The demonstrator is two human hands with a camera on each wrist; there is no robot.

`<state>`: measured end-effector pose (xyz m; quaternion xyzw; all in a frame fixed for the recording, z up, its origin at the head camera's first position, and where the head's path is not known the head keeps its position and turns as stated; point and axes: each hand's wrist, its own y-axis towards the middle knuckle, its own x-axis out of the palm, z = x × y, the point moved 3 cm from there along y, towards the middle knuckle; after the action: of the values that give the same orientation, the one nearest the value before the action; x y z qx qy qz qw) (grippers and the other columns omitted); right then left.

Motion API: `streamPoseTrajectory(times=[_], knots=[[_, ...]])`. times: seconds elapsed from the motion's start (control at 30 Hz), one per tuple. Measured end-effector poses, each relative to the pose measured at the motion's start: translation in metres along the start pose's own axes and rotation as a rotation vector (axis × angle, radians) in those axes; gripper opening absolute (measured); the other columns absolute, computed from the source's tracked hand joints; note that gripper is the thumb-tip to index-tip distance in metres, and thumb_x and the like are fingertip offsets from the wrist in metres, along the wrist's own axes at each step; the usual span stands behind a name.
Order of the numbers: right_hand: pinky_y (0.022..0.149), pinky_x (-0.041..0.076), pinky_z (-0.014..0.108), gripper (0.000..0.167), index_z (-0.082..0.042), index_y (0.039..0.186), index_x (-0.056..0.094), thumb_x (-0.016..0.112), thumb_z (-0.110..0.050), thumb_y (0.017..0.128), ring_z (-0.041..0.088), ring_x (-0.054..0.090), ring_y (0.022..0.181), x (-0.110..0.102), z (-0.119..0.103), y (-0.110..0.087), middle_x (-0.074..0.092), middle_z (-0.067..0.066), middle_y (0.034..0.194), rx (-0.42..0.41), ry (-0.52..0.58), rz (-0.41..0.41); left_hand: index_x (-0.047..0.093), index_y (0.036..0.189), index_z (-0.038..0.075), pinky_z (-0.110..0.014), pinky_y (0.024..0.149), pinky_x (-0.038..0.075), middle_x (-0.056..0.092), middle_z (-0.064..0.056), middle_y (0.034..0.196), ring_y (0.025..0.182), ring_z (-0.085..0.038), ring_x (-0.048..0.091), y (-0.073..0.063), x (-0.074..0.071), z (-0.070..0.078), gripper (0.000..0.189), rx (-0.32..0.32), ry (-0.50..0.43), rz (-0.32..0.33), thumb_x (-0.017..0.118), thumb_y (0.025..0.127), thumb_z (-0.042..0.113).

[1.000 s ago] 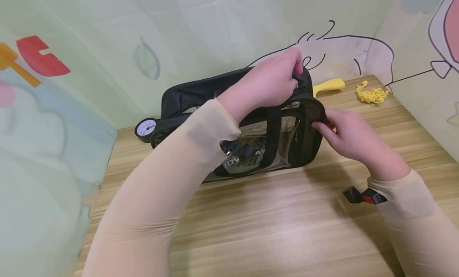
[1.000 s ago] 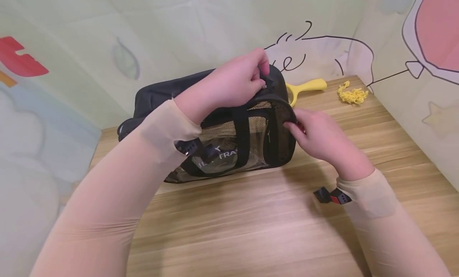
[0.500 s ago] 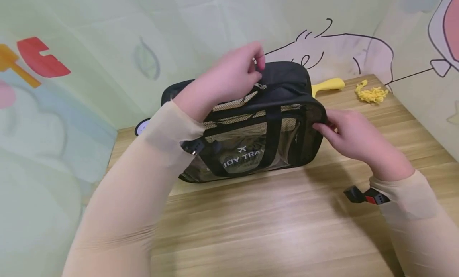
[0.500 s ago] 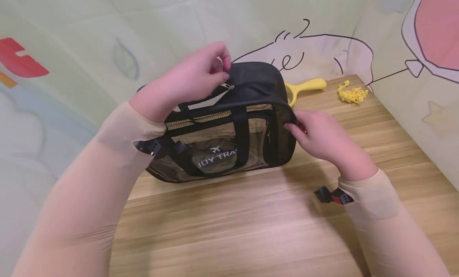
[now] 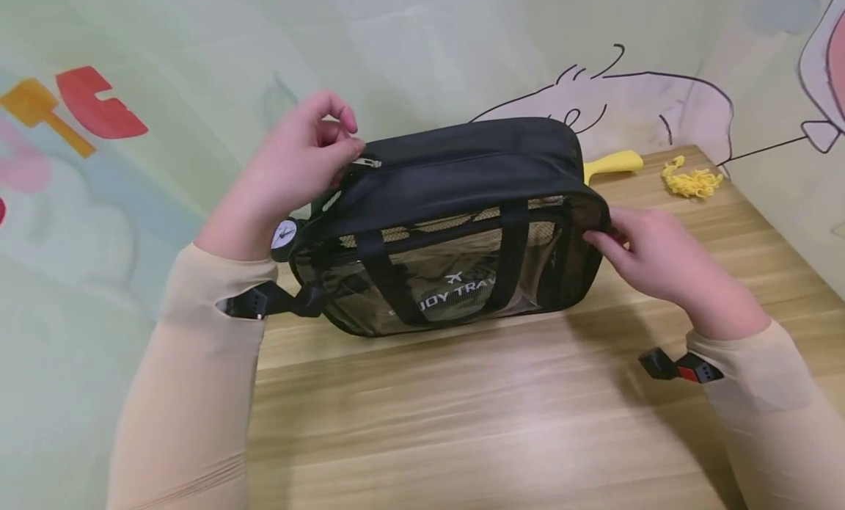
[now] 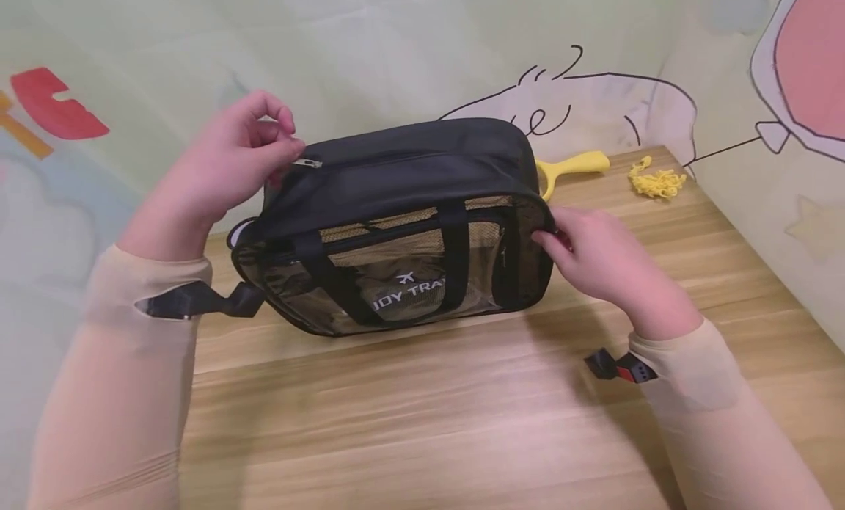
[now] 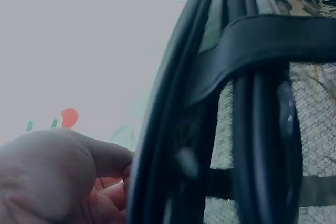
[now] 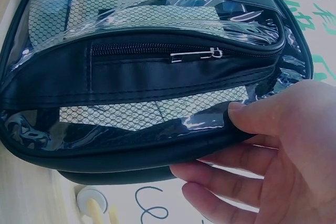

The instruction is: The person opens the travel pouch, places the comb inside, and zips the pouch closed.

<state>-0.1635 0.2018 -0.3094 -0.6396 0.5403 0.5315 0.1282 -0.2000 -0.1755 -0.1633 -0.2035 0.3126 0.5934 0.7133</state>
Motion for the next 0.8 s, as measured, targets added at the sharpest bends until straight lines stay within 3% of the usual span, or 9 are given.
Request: streamPoseTrajectory(times=[0.1,0.2,0.37,0.63,0.73,0.8], knots=[[0.057,0.040,0.032,0.010,-0.012,0.088,0.066,0.071,-0.011,0.097,0.014,0.049,0.060,0.000,0.002,-0.002,0.059,-0.001,0.069,0.009,-0.007,0.005,0.050,0.111,0.017,-0.033,0.064,0.041,0.052,0.001,0.072,0.063,-0.023,0.049,-0.004,-0.005,-0.011,0.013,-0.030,-0.028,0.000,0.061,0.105,0.021],[0.056,0.039,0.031,0.011,-0.012,0.088,0.065,0.071,-0.011,0.097,0.013,0.048,0.060,0.000,0.003,-0.002,0.057,-0.002,0.068,0.006,-0.009,0.008,0.057,0.116,0.013,-0.034,0.071,0.041,0.057,0.002,0.073,0.069,-0.024,0.055,-0.010,-0.009,-0.024,0.019,-0.076,-0.004,-0.047,0.063,0.104,0.026],[0.056,0.040,0.031,0.007,-0.012,0.092,0.067,0.071,-0.010,0.097,0.013,0.050,0.060,0.001,0.003,-0.001,0.061,-0.001,0.070,-0.013,0.000,0.013,0.068,0.119,0.014,-0.033,0.062,0.038,0.062,0.001,0.078,0.075,-0.024,0.056,-0.021,-0.017,-0.038,0.026,-0.121,0.119,-0.152,0.063,0.103,0.035],[0.055,0.040,0.031,0.011,-0.012,0.087,0.065,0.071,-0.010,0.097,0.013,0.048,0.058,0.000,0.002,0.000,0.057,-0.001,0.067,-0.019,0.004,0.009,0.068,0.104,0.009,-0.034,0.065,0.039,0.062,-0.004,0.080,0.069,-0.021,0.048,-0.028,-0.029,-0.043,0.033,-0.166,0.298,-0.198,0.058,0.105,0.041],[0.055,0.039,0.031,0.010,-0.012,0.088,0.065,0.071,-0.011,0.097,0.012,0.048,0.059,0.001,0.004,0.000,0.057,-0.002,0.067,-0.013,0.002,0.005,0.064,0.096,0.007,-0.034,0.061,0.039,0.057,-0.005,0.075,0.063,-0.021,0.045,-0.030,-0.029,-0.048,0.036,-0.144,0.294,-0.203,0.054,0.107,0.039],[0.055,0.039,0.031,0.011,-0.012,0.088,0.065,0.071,-0.011,0.097,0.013,0.048,0.059,0.001,0.005,-0.001,0.057,-0.002,0.067,-0.010,0.002,0.003,0.061,0.092,0.005,-0.033,0.061,0.039,0.053,-0.004,0.074,0.064,-0.022,0.046,-0.031,-0.030,-0.055,0.037,-0.126,0.204,-0.196,0.053,0.108,0.037]])
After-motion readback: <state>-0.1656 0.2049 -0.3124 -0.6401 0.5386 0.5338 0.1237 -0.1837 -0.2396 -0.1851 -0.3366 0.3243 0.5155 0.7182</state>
